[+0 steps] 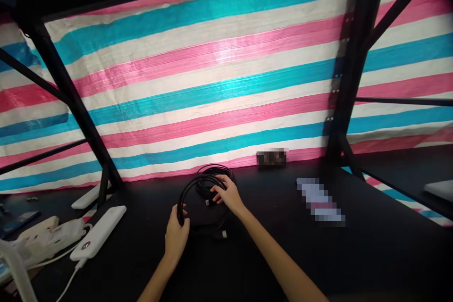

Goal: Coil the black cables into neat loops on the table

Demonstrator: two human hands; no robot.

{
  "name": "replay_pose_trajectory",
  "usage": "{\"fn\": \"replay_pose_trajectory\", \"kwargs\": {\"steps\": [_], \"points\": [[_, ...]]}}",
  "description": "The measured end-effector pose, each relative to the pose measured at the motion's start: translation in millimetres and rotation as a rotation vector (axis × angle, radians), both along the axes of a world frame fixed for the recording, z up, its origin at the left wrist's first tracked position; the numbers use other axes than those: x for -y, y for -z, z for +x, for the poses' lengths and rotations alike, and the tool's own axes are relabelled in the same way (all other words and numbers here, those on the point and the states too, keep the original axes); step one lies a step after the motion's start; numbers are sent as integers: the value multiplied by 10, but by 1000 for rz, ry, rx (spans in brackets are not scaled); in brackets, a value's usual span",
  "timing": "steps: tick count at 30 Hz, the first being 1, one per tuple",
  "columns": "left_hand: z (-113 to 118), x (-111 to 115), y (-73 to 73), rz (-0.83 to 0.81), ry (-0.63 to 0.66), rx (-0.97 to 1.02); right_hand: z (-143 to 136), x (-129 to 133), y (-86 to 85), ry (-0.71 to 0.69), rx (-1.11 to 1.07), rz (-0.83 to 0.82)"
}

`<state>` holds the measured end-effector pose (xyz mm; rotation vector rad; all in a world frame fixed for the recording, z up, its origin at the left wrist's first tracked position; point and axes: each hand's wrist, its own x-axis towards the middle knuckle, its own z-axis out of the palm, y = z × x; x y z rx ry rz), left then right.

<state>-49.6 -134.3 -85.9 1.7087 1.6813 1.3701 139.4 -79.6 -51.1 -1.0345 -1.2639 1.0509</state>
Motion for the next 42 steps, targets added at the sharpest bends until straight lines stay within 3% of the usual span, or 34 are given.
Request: {"fn": "replay_pose_trajectory", "kwargs": {"steps": [5,7,11,19,26,36,42], "points": [[-85,130,59,83,-157,-405,3,139,3,-19,144,127],[-61,162,55,90,-229,-464,4,186,7,-29,194,154],[7,152,40,149,-233,-492,5,200,49,-12,239,175],[114,132,-12,278,-180,-417,24,182,187,147,193,208],[62,101,-8,317,-122,-341,27,313,300,298,227,185],[-52,56,49,286,125,-58,-95,839,381,589,498,21],[-29,154,-5,213,257,30,-135,904,338,595,675,-61]]}}
